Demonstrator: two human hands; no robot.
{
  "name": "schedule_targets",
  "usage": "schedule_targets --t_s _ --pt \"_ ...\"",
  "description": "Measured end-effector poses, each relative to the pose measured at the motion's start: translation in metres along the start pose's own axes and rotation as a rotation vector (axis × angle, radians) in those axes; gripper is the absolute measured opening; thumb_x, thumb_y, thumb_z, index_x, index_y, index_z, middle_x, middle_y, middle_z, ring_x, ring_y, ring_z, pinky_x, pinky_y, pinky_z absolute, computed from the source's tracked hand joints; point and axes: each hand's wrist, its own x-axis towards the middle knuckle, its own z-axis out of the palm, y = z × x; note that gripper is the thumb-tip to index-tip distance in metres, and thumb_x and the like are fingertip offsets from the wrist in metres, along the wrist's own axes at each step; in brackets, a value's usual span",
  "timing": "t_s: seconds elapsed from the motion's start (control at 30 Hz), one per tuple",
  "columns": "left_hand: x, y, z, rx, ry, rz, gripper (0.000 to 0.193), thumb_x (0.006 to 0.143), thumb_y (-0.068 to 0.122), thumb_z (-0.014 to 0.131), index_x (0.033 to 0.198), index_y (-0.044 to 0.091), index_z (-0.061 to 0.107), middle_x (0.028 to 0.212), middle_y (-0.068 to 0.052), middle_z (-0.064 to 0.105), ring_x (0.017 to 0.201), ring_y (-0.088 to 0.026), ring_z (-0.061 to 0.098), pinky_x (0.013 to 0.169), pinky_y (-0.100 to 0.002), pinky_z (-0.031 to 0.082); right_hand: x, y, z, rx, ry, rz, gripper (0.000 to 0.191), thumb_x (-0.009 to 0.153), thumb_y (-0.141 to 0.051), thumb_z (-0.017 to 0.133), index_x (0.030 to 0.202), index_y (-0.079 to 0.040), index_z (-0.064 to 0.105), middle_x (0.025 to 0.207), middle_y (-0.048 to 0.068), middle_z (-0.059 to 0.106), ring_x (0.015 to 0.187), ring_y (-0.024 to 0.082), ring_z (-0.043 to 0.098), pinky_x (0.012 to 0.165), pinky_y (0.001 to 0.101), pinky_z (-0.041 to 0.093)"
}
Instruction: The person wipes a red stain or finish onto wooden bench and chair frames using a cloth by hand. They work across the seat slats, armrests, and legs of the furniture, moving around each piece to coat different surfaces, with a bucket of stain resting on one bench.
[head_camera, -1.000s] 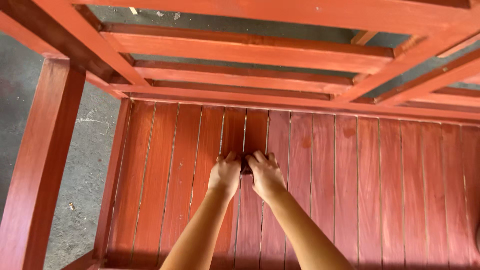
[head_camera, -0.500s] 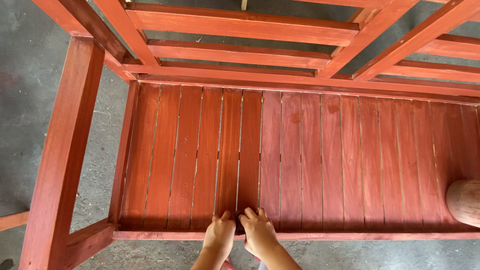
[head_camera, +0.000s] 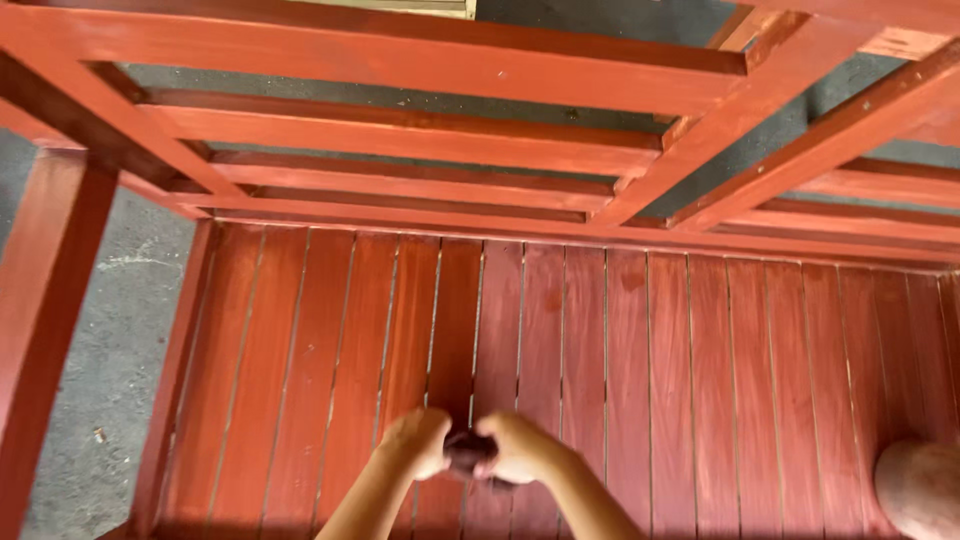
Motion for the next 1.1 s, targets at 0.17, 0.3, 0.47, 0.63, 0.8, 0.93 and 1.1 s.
schedule_targets --t_s 0.17,0.3,0.47,0.63,0.8,0.93,1.1 --pt "0.051 0.063 -0.078 -0.125 0.824 0.145 0.032 0.078 -0.002 0.068 0.105 0.015 0.072 0.115 -0.006 0.065 0.109 -0.034 0.064 0.081 -0.042 0.060 0.031 0.021 -0.105 -0.232 0.771 -0.368 0.046 0.072 -0.005 0.079 0.117 -0.011 0.070 0.111 0.011 0.068 0.100 0.035 0.066 0.085 0.0449 0.058" --pt "0.100 0.083 -0.119 -0.117 1.045 0.072 0.041 0.079 -0.001 0.066 0.117 0.013 0.067 0.124 -0.005 0.060 0.123 -0.035 0.059 0.073 -0.041 0.063 0.074 0.029 -0.152 -0.492 0.952 -0.375 0.062 0.069 -0.003 0.079 0.128 -0.016 0.066 0.127 0.009 0.061 0.115 0.038 0.059 0.094 0.0486 0.057" --pt "0.143 0.083 -0.134 -0.151 1.116 0.001 0.045 0.081 0.003 0.067 0.125 0.014 0.065 0.128 -0.006 0.059 0.123 -0.042 0.057 0.073 -0.046 0.063 0.112 0.033 -0.155 -0.564 1.133 -0.328 0.063 0.071 -0.009 0.083 0.131 -0.019 0.065 0.140 0.009 0.054 0.120 0.042 0.055 0.093 0.0528 0.057" --pt "0.154 0.069 -0.138 -0.182 1.022 0.007 0.051 0.081 -0.002 0.064 0.127 0.018 0.067 0.128 -0.004 0.063 0.116 -0.042 0.059 0.082 -0.045 0.061 0.121 0.037 -0.151 -0.486 1.056 -0.302 0.077 0.059 -0.003 0.083 0.133 -0.017 0.065 0.139 0.008 0.055 0.124 0.041 0.055 0.095 0.0522 0.056" --pt "0.149 0.053 -0.135 -0.147 1.160 0.212 0.044 0.079 -0.003 0.066 0.120 0.014 0.072 0.123 -0.005 0.068 0.119 -0.037 0.062 0.097 -0.043 0.056 0.126 0.037 -0.156 -0.483 1.024 -0.377 0.072 0.060 0.006 0.080 0.128 -0.012 0.066 0.130 0.010 0.060 0.124 0.040 0.057 0.106 0.0498 0.054" --pt "0.135 0.056 -0.130 -0.174 1.051 0.197 0.050 0.075 -0.009 0.065 0.118 0.015 0.074 0.122 -0.007 0.068 0.110 -0.039 0.063 0.089 -0.044 0.057 0.117 0.032 -0.148 -0.507 0.906 -0.255 0.071 0.063 0.008 0.079 0.129 -0.013 0.065 0.129 0.012 0.060 0.117 0.040 0.058 0.102 0.0474 0.053" --pt "0.097 0.063 -0.090 -0.133 0.887 0.125 0.048 0.074 -0.009 0.064 0.118 0.009 0.070 0.120 -0.009 0.065 0.101 -0.038 0.064 0.084 -0.042 0.060 0.077 0.030 -0.107 -0.457 0.788 -0.222 0.072 0.063 0.009 0.079 0.130 -0.012 0.062 0.125 0.009 0.059 0.115 0.037 0.058 0.101 0.0468 0.052"
